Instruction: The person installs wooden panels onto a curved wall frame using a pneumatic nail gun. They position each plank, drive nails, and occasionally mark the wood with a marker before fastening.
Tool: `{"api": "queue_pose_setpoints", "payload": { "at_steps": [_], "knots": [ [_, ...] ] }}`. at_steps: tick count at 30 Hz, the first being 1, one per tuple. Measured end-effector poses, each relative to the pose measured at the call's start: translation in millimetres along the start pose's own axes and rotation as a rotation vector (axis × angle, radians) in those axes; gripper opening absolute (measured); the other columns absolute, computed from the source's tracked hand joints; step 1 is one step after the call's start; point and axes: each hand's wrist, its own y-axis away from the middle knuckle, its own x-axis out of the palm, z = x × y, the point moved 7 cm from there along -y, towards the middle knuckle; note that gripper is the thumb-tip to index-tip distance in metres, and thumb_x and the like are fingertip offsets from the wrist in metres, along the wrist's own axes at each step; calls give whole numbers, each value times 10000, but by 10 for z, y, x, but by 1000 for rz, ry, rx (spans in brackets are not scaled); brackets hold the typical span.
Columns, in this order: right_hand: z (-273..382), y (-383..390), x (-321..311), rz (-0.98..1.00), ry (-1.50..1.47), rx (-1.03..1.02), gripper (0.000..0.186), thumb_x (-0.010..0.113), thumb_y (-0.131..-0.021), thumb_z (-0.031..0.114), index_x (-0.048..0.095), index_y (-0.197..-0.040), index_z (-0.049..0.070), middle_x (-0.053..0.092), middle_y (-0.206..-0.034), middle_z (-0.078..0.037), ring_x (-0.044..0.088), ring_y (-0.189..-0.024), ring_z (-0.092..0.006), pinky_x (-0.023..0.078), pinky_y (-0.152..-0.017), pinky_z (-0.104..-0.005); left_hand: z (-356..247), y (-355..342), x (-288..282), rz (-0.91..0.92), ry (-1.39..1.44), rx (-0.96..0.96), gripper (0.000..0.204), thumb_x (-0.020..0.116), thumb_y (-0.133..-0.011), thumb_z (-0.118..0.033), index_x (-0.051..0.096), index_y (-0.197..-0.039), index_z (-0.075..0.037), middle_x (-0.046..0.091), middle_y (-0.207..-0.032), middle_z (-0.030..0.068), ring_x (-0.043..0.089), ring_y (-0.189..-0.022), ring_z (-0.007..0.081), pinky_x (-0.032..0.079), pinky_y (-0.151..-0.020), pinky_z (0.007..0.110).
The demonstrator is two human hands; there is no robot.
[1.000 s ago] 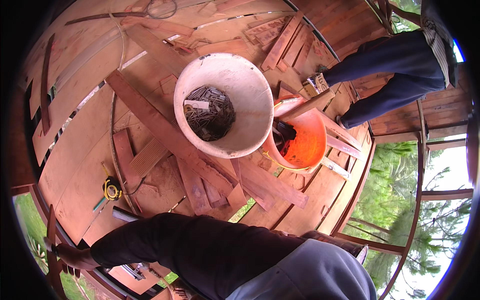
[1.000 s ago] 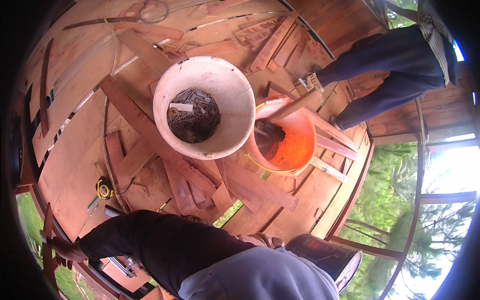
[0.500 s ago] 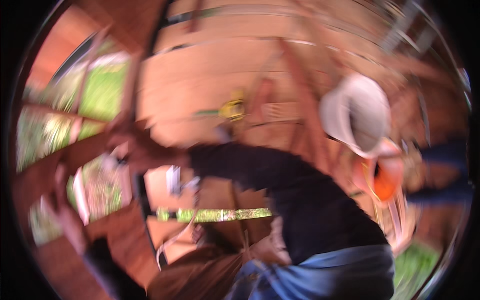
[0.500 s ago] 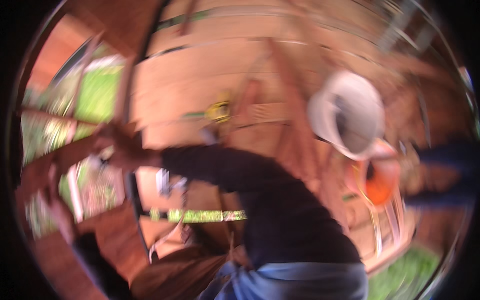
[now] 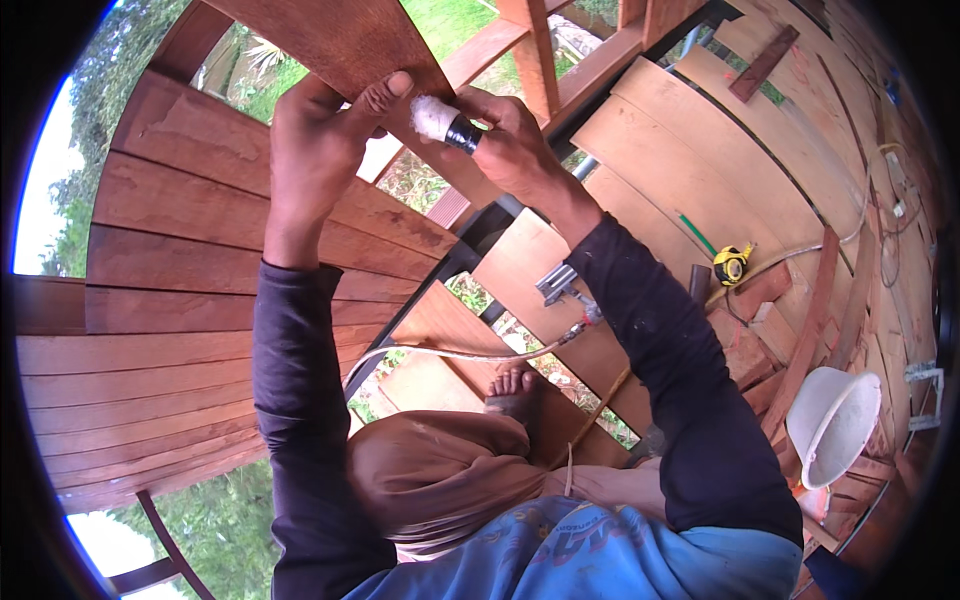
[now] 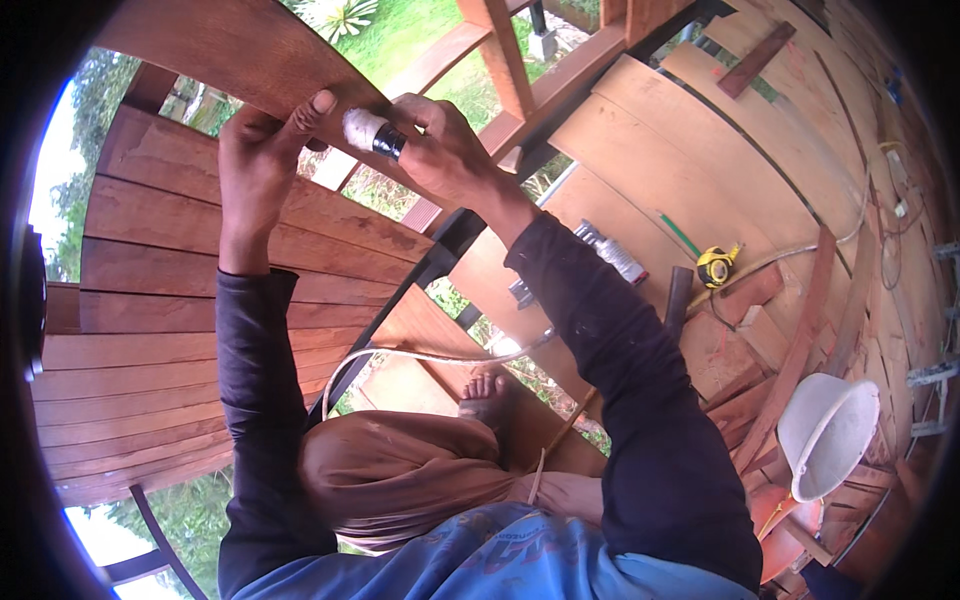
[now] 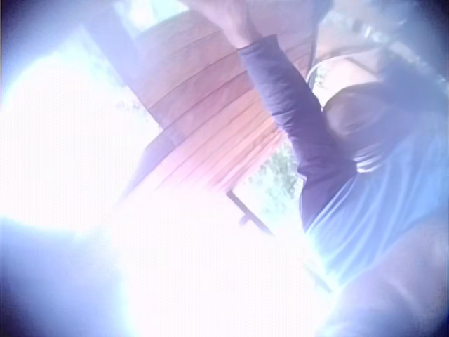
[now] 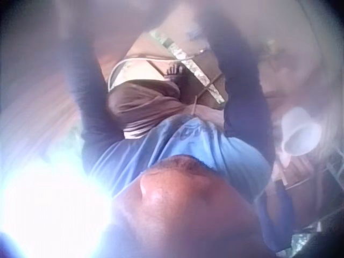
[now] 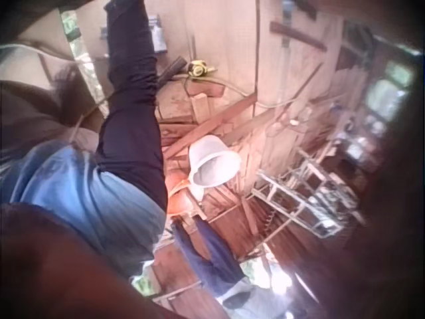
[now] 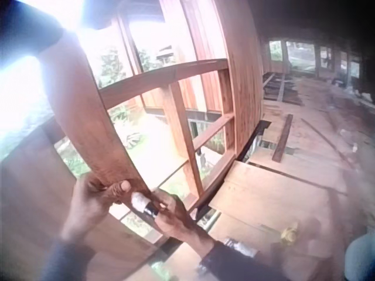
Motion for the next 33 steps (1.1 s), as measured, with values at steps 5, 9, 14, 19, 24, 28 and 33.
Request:
{"api": "queue_pose_setpoints", "payload": {
  "at_steps": [5,9,14,19,24,28,33],
  "knots": [
    [-384,0,307,-80,-130,83,322,607,-995,277,667,-1170,15,723,-1015,-55,707,-969,-122,549,-761,-230,183,164,-229,34,-275,-34,359,790,-893,-333,739,-924,22,707,-747,33,611,-684,83,469,-640,234],
    [-627,-46,555,-58,-173,29,460,584,-987,454,708,-1017,12,676,-822,-22,577,-747,-96,463,-675,-264,343,323,-356,0,-609,-129,358,742,-893,-398,761,-858,-42,667,-689,201,674,-642,371,512,-593,413],
    [-783,-106,575,-59,-270,144,623,502,-987,594,678,-1096,6,698,-829,-34,610,-729,-79,494,-624,-228,358,349,-354,-50,-804,-57,384,763,-864,-372,716,-748,-10,666,-672,191,689,-665,364,524,-605,435],
    [-851,-132,590,-47,-270,124,685,474,-983,655,679,-1126,18,700,-836,-60,662,-762,-112,527,-662,-243,467,363,-399,-106,-703,-91,417,760,-864,-380,689,-687,-10,655,-657,194,678,-650,377,522,-595,436],
    [-930,-142,586,-46,-250,195,633,432,-1025,599,678,-1084,18,698,-824,-65,667,-768,-114,534,-649,-243,464,382,-373,-80,-762,-161,396,744,-881,-360,691,-690,-18,646,-658,201,674,-651,383,518,-579,440],
    [-946,-190,627,-87,-241,230,761,367,-983,705,689,-887,22,662,-742,-47,596,-668,-114,506,-623,-261,566,449,-415,-78,-714,-204,350,719,-903,-315,690,-716,-21,647,-667,201,671,-653,387,515,-571,437],
    [-930,-199,606,-92,-178,222,779,357,-975,726,687,-874,28,661,-736,-41,584,-634,-111,499,-609,-265,619,544,-356,-99,-685,-77,293,714,-902,-266,684,-757,-14,660,-688,194,670,-655,391,514,-569,439]
  ]
}}
